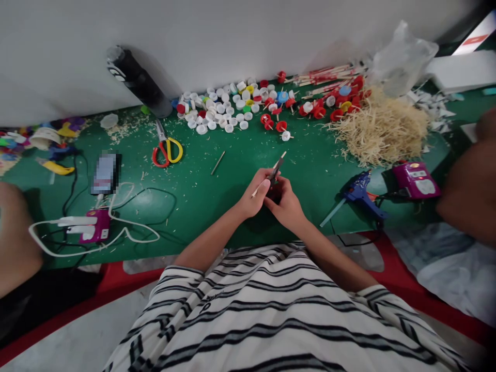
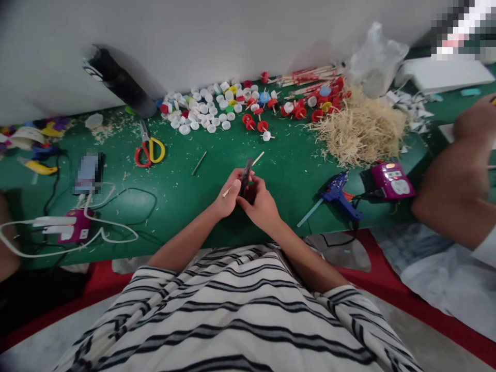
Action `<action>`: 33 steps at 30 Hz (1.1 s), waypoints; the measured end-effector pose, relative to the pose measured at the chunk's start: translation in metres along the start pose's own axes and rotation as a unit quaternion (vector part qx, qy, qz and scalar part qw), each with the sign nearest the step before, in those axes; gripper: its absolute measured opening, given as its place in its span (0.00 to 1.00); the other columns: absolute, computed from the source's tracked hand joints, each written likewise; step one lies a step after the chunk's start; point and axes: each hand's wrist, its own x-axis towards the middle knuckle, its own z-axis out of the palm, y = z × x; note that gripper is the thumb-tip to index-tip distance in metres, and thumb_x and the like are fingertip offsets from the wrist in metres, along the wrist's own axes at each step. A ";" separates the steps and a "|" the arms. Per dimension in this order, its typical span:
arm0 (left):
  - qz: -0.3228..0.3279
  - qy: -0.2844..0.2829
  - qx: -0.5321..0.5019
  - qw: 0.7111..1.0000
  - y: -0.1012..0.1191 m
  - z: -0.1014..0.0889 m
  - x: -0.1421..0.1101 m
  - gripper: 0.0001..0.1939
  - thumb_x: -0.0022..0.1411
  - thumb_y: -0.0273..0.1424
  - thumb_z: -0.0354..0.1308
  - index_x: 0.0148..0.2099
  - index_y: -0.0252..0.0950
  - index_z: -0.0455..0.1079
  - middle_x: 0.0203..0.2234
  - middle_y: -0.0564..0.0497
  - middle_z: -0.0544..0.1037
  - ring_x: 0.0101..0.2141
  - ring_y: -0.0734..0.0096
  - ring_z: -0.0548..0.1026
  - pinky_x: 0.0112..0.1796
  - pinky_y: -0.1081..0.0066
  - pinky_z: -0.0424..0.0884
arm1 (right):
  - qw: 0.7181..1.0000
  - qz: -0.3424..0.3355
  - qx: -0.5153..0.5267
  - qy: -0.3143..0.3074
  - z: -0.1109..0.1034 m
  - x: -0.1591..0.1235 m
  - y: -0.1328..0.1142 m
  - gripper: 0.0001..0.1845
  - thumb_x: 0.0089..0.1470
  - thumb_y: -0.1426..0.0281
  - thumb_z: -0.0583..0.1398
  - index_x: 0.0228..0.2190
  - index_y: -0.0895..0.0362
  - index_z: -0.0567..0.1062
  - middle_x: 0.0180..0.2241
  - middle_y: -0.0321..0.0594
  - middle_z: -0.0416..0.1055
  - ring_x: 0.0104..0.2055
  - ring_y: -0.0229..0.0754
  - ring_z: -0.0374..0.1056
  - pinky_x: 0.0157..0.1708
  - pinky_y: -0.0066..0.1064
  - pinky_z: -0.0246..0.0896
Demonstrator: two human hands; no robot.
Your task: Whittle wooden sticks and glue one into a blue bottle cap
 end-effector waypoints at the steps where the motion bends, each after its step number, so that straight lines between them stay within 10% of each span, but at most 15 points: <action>1: 0.017 -0.003 0.024 1.000 0.000 0.000 -0.001 0.37 0.72 0.64 0.52 0.60 0.37 0.75 0.55 0.40 0.77 0.55 0.58 0.75 0.54 0.63 0.74 | 1.000 0.004 0.022 0.002 0.000 0.000 0.001 0.38 0.54 0.50 0.71 0.60 0.47 0.65 0.42 0.41 0.81 0.41 0.53 0.79 0.44 0.51 0.76; 14: 0.197 -0.047 0.088 0.975 -0.011 -0.011 -0.003 0.34 0.81 0.52 0.40 0.80 0.49 0.62 0.67 0.42 0.76 0.65 0.51 0.73 0.67 0.49 0.67 | 0.983 -0.009 0.175 0.054 0.008 0.001 0.006 0.32 0.53 0.51 0.72 0.54 0.46 0.70 0.45 0.39 0.78 0.37 0.44 0.70 0.40 0.41 0.72; 23: 0.171 -0.011 0.093 0.981 -0.019 -0.016 0.001 0.38 0.79 0.58 0.35 0.77 0.51 0.66 0.65 0.43 0.77 0.62 0.50 0.75 0.62 0.49 0.71 | 0.981 -0.037 0.189 0.015 0.008 -0.010 0.007 0.21 0.53 0.54 0.74 0.39 0.49 0.73 0.31 0.32 0.73 0.30 0.40 0.65 0.32 0.35 0.66; 33: 0.105 -0.116 0.052 0.986 -0.009 -0.014 -0.003 0.35 0.79 0.56 0.38 0.73 0.53 0.73 0.67 0.45 0.75 0.68 0.49 0.70 0.67 0.49 0.68 | 0.870 -0.011 0.493 -0.001 -0.007 -0.002 -0.018 0.23 0.42 0.60 0.74 0.36 0.48 0.69 0.21 0.25 0.65 0.22 0.37 0.61 0.26 0.33 0.65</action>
